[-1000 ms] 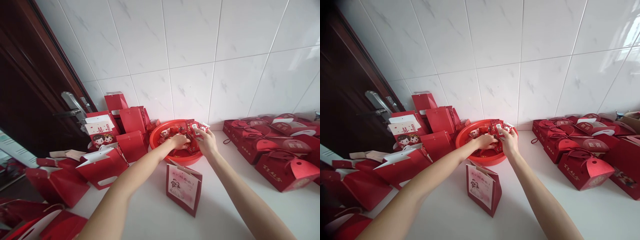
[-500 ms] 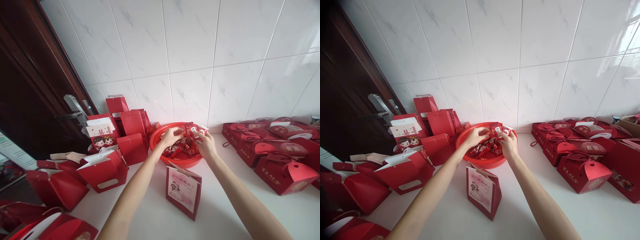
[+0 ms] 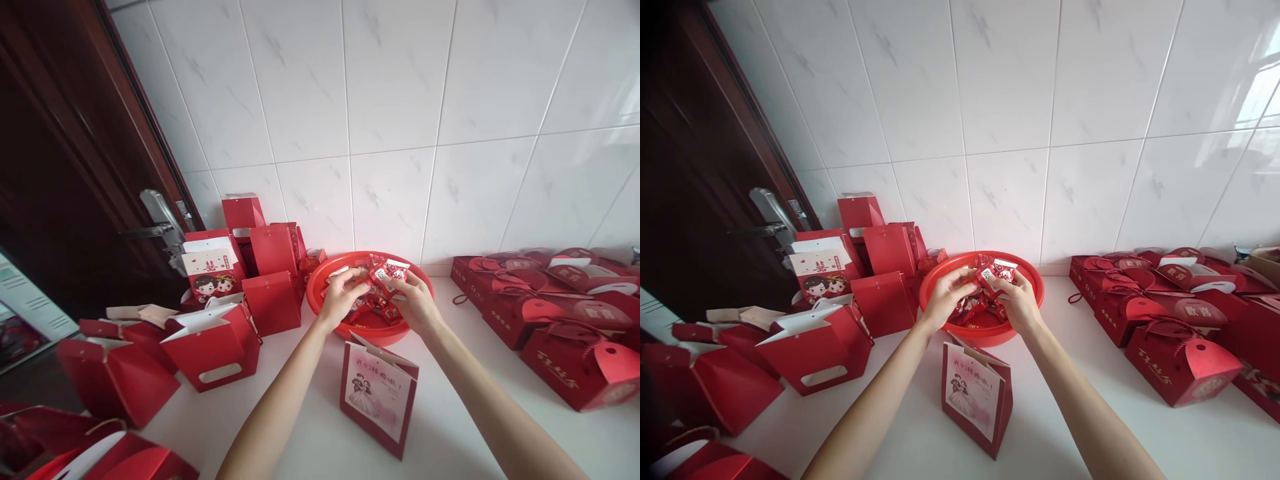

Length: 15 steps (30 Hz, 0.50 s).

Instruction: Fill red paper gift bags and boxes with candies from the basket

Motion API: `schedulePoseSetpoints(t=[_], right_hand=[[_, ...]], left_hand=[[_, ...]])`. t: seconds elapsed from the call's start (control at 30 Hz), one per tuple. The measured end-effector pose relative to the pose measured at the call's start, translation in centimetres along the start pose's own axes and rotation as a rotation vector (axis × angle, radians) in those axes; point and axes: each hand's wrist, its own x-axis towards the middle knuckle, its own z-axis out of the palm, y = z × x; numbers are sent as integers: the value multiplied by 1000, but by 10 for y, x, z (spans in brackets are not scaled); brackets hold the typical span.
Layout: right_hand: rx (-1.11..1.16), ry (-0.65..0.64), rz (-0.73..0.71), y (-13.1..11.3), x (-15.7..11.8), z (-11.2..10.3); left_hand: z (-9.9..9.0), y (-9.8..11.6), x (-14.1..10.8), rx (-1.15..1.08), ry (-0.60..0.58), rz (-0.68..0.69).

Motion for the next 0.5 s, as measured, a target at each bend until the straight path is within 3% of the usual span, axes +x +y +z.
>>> schedulePoseSetpoints(t=[0.23,0.5], right_hand=[[-8,-2,22,-2,4,-6],[-19,-38,84,-3,0,-3]], left_hand=[[-5,2,0,-69,250,47],[0,12,-5,-46,217,81]])
